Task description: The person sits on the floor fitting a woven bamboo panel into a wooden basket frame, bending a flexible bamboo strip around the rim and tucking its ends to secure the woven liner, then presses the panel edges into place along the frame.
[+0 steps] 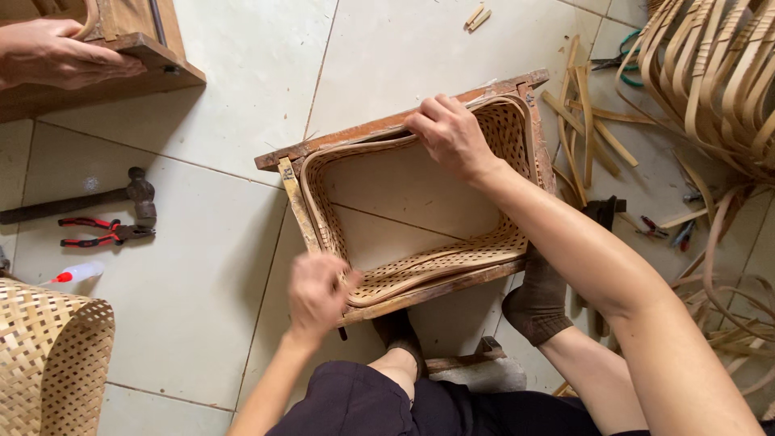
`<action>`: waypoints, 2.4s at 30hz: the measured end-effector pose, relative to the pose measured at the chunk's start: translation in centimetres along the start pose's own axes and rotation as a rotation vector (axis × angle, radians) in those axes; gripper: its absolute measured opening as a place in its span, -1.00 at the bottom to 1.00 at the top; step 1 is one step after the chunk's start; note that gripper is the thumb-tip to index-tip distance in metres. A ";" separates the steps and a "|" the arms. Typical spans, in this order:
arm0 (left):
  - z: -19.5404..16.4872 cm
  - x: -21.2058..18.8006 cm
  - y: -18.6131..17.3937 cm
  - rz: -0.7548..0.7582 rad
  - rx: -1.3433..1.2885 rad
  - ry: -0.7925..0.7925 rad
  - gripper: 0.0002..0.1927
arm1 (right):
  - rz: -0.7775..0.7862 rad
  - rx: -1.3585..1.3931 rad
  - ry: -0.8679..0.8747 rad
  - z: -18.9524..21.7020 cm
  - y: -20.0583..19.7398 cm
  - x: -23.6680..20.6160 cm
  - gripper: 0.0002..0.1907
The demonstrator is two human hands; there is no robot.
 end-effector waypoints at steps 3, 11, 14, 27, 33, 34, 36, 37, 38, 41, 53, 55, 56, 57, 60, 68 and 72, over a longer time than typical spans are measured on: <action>4.5 5.6 -0.4 -0.044 -0.376 -0.522 -0.77 | 0.019 0.045 -0.021 1.3 -1.4 -1.2 -0.89; 10.6 10.4 0.6 0.192 -0.742 -0.831 -0.66 | 0.105 0.116 -0.015 4.2 -4.6 -2.7 -0.89; 10.5 10.8 0.6 0.213 -0.625 -0.853 -0.61 | 0.120 0.122 -0.032 4.4 -5.1 -2.9 -0.90; 4.0 13.8 1.1 0.069 -0.024 -0.285 -0.62 | 0.068 0.010 0.032 4.0 -2.0 -2.8 -0.88; -5.3 16.5 8.9 -0.018 0.039 0.262 -0.47 | 0.135 0.004 0.016 3.8 -4.4 -2.5 -0.73; -5.6 16.9 9.6 -0.013 0.080 0.264 -0.50 | 0.139 0.012 -0.021 3.5 -5.2 -2.6 -0.67; -5.7 16.7 10.3 0.021 0.163 0.242 -0.56 | 0.239 0.137 -0.040 2.0 -7.6 -3.5 -0.61; -5.6 16.7 10.4 0.007 0.173 0.247 -0.61 | 0.278 0.194 -0.067 1.2 -8.9 -3.9 -0.58; -5.6 16.6 10.6 -0.014 0.182 0.260 -0.66 | 0.244 0.174 0.019 0.4 -10.2 -4.6 -0.60; -5.6 16.1 11.0 -0.064 0.185 0.258 -0.73 | 0.318 0.053 0.749 -2.0 -13.7 -7.5 -0.64; -5.7 16.7 12.6 -0.036 0.277 0.261 -0.83 | 0.419 -0.133 0.980 0.9 -10.6 -12.0 -0.55; -5.7 16.6 12.6 -0.043 0.289 0.256 -0.83 | 0.404 -0.191 0.965 0.8 -10.2 -12.0 -0.54; -5.7 16.6 12.7 -0.056 0.277 0.260 -0.82 | 0.396 -0.222 0.957 0.8 -10.0 -12.0 -0.54; -5.6 16.6 12.7 -0.071 0.265 0.266 -0.82 | 0.416 -0.257 0.960 0.9 -9.7 -12.0 -0.58; -5.6 16.7 13.0 -0.069 0.317 0.265 -0.80 | 0.428 -0.326 0.935 1.1 -8.8 -12.0 -0.64; -5.3 17.1 12.5 -0.055 0.207 0.227 -0.83 | 0.427 0.021 0.945 0.0 -11.3 -12.8 -0.65; -5.6 17.1 12.0 -0.065 0.194 0.214 -0.82 | 0.428 -0.046 0.932 0.1 -11.1 -12.8 -0.64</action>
Point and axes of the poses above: each hand's wrist, its own x-axis towards the middle knuckle, its own y-axis out of the palm, z = x × y, the point moved 1 cm from there along x, towards the middle knuckle, and after that the axes turned 6 degrees about -y, right-handed, at the moved point
